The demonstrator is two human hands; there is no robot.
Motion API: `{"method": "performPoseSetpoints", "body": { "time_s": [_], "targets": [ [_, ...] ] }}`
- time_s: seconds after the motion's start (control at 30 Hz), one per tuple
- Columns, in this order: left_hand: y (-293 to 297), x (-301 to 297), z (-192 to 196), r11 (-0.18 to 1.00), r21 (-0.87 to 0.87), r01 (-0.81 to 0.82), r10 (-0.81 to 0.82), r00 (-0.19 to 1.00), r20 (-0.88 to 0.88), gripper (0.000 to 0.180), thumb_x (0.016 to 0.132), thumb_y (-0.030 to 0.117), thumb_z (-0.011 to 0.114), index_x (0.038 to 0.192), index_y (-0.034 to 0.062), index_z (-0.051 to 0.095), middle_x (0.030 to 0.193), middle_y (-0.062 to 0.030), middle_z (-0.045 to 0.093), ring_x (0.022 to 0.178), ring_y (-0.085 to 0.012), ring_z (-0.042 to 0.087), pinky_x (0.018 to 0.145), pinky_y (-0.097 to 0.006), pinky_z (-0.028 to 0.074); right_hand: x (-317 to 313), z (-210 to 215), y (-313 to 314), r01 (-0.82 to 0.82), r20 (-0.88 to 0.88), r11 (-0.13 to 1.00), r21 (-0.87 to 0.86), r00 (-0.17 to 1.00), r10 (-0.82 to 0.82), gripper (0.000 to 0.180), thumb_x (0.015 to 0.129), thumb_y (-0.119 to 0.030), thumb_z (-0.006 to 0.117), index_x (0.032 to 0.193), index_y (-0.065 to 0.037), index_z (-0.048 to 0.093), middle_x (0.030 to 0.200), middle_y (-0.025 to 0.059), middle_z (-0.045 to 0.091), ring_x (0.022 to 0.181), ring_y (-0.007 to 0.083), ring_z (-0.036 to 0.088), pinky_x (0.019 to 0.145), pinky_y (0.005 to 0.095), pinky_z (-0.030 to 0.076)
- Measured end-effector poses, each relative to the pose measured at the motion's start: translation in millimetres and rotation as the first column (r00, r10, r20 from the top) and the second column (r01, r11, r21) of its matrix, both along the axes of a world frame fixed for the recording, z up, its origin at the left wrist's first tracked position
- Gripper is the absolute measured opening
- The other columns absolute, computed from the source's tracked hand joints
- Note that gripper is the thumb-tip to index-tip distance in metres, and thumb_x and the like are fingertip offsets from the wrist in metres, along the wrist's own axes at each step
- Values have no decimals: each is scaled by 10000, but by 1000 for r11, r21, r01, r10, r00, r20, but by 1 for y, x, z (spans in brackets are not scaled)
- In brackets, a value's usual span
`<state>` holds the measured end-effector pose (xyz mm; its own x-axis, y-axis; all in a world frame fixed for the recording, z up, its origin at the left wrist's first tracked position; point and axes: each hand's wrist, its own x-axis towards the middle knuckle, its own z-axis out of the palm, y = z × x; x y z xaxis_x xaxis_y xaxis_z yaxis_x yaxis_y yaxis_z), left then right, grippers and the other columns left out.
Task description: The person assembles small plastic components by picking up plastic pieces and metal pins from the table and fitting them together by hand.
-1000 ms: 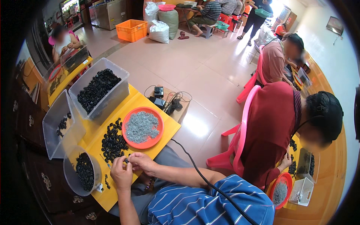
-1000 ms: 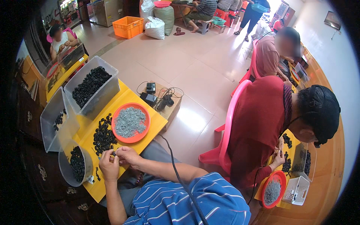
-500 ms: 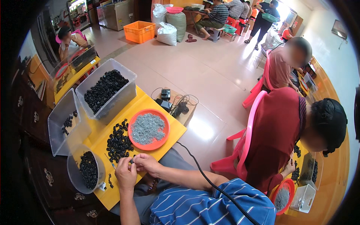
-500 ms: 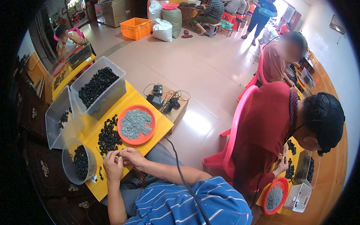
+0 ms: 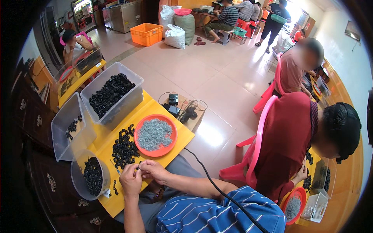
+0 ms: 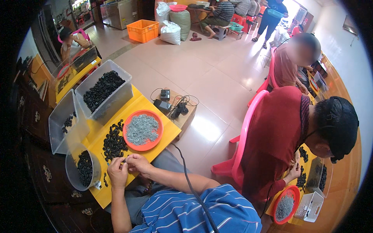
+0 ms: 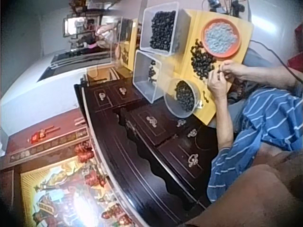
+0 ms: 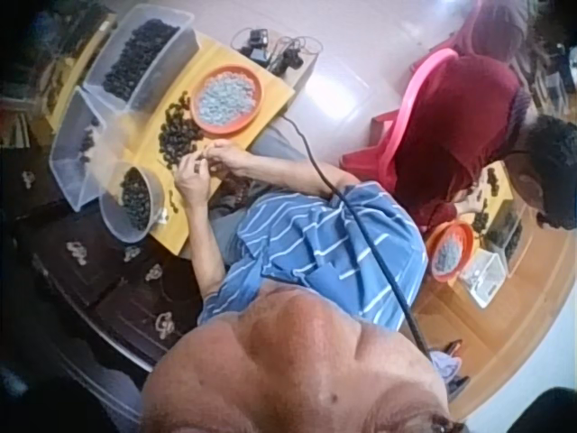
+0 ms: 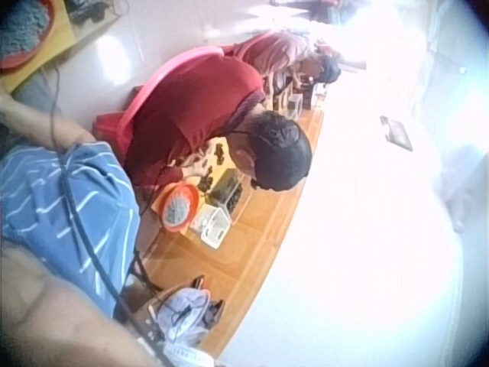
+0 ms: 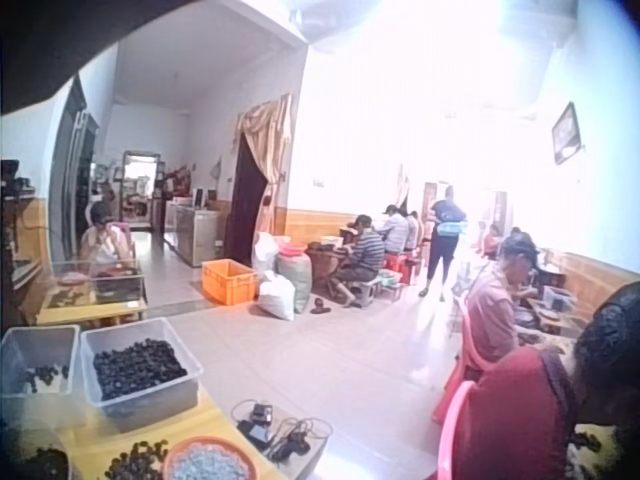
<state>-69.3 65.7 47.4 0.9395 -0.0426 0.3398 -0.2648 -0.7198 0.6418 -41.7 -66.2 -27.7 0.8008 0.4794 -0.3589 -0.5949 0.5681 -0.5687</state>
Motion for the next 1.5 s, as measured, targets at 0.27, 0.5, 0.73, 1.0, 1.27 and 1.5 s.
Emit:
{"method": "performPoseSetpoints", "body": {
  "time_s": [0.27,0.5,0.73,1.0,1.27,1.5],
  "targets": [
    [3,0,-4,1000,-5,6,-6,1000,9,217,767,-33,679,979,13,683,931,-137,673,673,-272,661,617,-349,541,-1,8,-4,-20,13,1000,-16,1000,20,127,960,-237,685,963,-137,608,902,-29,622,794,76,620,722,232,549],
    [3,-1,-1,1000,-21,2,-2,1000,20,228,766,-19,688,992,14,684,930,-133,674,668,-267,667,625,-348,544,-1,2,-2,-11,11,1000,-13,1000,11,123,966,-232,677,979,-127,615,904,-26,624,803,78,621,732,236,551],
    [-1,-3,7,999,-38,0,-1,1000,-26,232,772,-6,692,1003,9,681,924,-122,671,651,-246,663,620,-348,540,1,-11,0,-12,41,1000,14,999,12,126,994,-248,641,1006,-125,612,911,-24,634,804,78,629,727,233,555],
    [6,1,9,993,-86,81,-88,993,-81,234,793,13,694,1025,-6,679,890,-120,660,615,-222,631,591,-336,509,-2,-1,-2,-18,38,999,-31,999,19,146,1013,-251,612,975,-113,581,824,-20,596,703,77,577,657,229,521],
    [35,-3,15,981,-96,169,-187,955,-230,204,833,23,688,1034,-13,679,815,-88,656,641,-152,625,615,-288,500,-4,-16,1,-276,144,958,-76,948,285,166,1026,-276,601,1004,-112,609,844,-12,634,721,71,599,653,224,527],
    [19,-2,13,925,-377,52,-196,914,-356,146,902,81,683,1027,7,670,794,-42,680,744,-84,635,663,-267,515,-4,13,-20,-187,48,976,-109,980,193,94,999,-202,627,981,-110,621,852,-7,635,745,83,613,679,235,532]
  ]
}}
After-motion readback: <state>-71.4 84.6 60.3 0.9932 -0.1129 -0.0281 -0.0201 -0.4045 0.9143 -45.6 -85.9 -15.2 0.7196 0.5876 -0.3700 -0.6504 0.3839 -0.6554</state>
